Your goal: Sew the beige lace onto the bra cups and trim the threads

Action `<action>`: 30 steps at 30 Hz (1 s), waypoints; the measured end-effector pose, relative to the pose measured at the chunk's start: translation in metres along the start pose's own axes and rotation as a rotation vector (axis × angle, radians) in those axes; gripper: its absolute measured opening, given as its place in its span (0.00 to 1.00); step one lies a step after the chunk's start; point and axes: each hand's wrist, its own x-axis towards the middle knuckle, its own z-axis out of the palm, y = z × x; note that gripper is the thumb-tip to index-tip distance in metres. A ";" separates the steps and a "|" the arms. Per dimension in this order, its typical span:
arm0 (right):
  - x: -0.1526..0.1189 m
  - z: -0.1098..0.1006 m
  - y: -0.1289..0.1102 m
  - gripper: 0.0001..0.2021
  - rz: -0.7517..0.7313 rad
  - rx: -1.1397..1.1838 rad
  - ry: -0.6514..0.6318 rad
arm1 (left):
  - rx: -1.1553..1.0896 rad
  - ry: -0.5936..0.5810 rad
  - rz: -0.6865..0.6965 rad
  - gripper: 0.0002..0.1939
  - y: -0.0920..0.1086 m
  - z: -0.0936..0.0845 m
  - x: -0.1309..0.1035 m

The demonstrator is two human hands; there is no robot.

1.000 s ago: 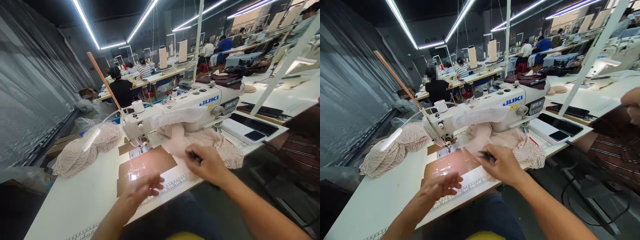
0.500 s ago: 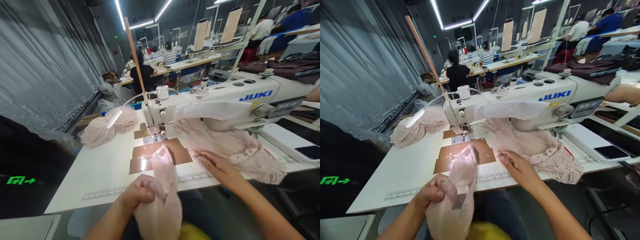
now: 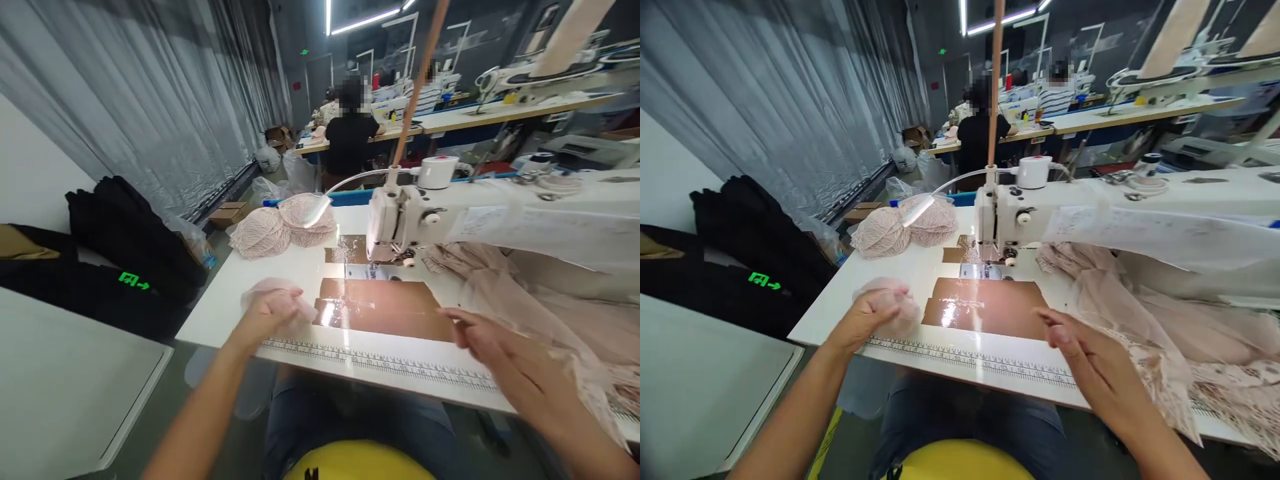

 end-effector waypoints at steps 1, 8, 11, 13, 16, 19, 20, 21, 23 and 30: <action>0.004 0.008 -0.013 0.22 -0.013 0.068 -0.109 | -0.016 -0.078 -0.037 0.19 -0.004 0.003 0.001; 0.037 0.063 -0.083 0.24 0.001 0.454 -0.589 | -0.105 -0.432 -0.059 0.24 -0.003 0.016 -0.006; 0.046 0.080 -0.096 0.21 -0.021 0.651 -0.704 | -0.078 -0.468 -0.050 0.20 -0.002 0.015 -0.007; 0.048 0.088 -0.100 0.19 -0.030 0.759 -0.760 | -0.050 -0.491 -0.028 0.19 -0.002 0.014 -0.007; 0.048 0.096 -0.101 0.18 0.031 0.862 -0.814 | 0.009 -0.497 0.013 0.16 -0.001 0.014 -0.008; 0.046 0.102 -0.097 0.18 0.152 0.934 -0.823 | 0.069 -0.459 0.045 0.14 0.000 0.016 -0.010; 0.046 0.103 -0.096 0.18 0.189 0.955 -0.818 | 0.100 -0.434 0.074 0.14 0.001 0.017 -0.010; 0.045 0.104 -0.095 0.19 0.224 0.973 -0.809 | 0.133 -0.399 0.115 0.14 0.001 0.018 -0.011; 0.045 0.105 -0.094 0.22 0.276 1.012 -0.772 | 0.181 -0.317 0.196 0.14 0.000 0.021 -0.011; 0.051 0.073 -0.057 0.20 0.019 0.411 -0.413 | 0.207 -0.156 0.208 0.15 -0.009 0.017 -0.012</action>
